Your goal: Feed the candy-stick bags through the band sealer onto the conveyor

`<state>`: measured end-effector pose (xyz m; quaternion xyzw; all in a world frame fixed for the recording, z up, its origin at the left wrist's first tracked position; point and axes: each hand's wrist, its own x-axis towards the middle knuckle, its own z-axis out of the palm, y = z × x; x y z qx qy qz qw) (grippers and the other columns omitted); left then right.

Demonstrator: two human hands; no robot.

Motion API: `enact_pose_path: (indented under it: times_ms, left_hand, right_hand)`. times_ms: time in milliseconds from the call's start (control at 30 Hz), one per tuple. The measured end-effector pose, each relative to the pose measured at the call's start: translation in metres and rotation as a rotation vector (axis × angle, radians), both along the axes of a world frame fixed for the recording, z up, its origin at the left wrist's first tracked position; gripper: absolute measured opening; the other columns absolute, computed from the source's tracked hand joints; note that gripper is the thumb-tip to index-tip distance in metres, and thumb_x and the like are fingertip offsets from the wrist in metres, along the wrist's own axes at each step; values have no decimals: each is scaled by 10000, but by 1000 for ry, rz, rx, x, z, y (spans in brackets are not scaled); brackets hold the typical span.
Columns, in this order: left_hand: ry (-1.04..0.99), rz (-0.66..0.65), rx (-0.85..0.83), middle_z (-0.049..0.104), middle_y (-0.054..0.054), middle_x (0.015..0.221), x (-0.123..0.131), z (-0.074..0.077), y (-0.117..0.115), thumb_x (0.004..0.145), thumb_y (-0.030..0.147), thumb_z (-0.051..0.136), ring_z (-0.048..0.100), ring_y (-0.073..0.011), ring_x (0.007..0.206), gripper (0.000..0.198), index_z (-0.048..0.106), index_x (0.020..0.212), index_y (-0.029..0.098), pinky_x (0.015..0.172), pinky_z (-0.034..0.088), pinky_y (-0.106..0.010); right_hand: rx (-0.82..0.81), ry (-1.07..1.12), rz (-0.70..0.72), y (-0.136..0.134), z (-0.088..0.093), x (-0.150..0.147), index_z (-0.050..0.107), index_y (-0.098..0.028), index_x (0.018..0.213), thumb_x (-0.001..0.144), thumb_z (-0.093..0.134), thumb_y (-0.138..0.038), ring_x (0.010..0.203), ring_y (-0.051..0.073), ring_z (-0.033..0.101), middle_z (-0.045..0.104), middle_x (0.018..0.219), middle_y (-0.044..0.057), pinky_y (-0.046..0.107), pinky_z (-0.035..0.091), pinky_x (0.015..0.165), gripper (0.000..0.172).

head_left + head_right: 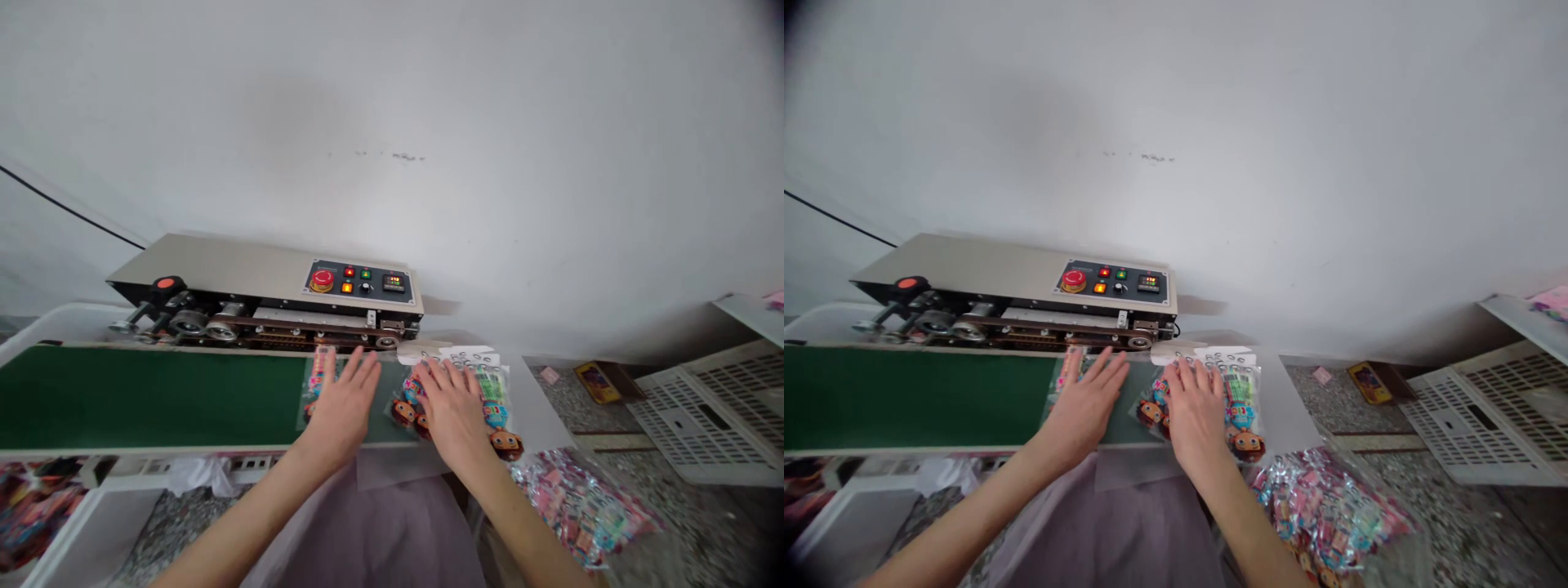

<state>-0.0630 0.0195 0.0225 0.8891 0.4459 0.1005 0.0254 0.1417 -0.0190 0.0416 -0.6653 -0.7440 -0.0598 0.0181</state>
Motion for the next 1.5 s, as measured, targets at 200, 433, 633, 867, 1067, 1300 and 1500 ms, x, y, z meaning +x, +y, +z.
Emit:
enact_pose_path:
  times_ms: [200, 433, 633, 867, 1067, 1300, 1500]
  left_hand:
    - [-19, -288, -14, 403, -109, 1591, 35, -17, -8, 956, 176, 424, 329, -288, 1492, 573, 391, 1527, 148, 1231, 130, -606]
    - [-31, -86, 123, 489, -134, 1532, 36, -27, -28, 1039, 320, 373, 326, -348, 1484, 490, 479, 1473, 118, 1216, 61, -670]
    - [-31, -179, 108, 250, -99, 1656, 41, -35, -17, 1055, 293, 275, 181, -249, 1546, 543, 283, 1571, 124, 1230, 103, -627]
    - [-43, -137, 95, 270, -106, 1647, 43, -39, -19, 1060, 303, 244, 212, -241, 1537, 544, 263, 1577, 135, 1210, 3, -689]
    - [-69, -38, 70, 295, -121, 1635, 55, -36, -16, 1051, 306, 268, 256, -273, 1522, 549, 299, 1568, 123, 1209, 9, -700]
    - [-46, 86, 37, 332, -120, 1623, 24, -31, -18, 1021, 256, 342, 307, -296, 1502, 534, 369, 1544, 152, 1213, 45, -687]
    - [-41, -14, 30, 378, -134, 1600, 35, -15, -16, 1007, 269, 394, 306, -301, 1502, 510, 451, 1496, 137, 1225, 85, -653]
  right_hand:
    - [-68, -51, -44, -4, -1, 12, 605, -175, 1374, 989, 510, -285, 1367, 387, 440, 546, 1483, 101, 613, 240, 1154, 411]
    - [-56, -25, 37, 7, -2, 8, 630, -198, 1344, 1008, 430, -209, 1364, 371, 420, 544, 1489, 74, 572, 261, 1133, 391]
    - [-61, 98, 22, 32, 5, -2, 641, -228, 1319, 985, 437, -166, 1149, 279, 528, 674, 1241, 96, 434, 379, 990, 396]
    - [-107, 240, 3, 57, 6, 2, 733, -262, 1149, 918, 437, -79, 1103, 232, 540, 668, 1180, 68, 349, 414, 903, 418]
    - [73, -5, -62, 8, 10, 17, 669, -182, 1261, 969, 471, -190, 1161, 317, 545, 675, 1248, 126, 490, 378, 1015, 353]
    - [42, 1, 25, -19, -15, 5, 573, -227, 1398, 975, 528, -244, 1368, 355, 437, 589, 1445, 70, 596, 236, 1149, 426]
    - [73, 59, 8, -14, -10, 9, 563, -207, 1411, 995, 462, -230, 1370, 328, 427, 598, 1432, 86, 566, 237, 1155, 429]
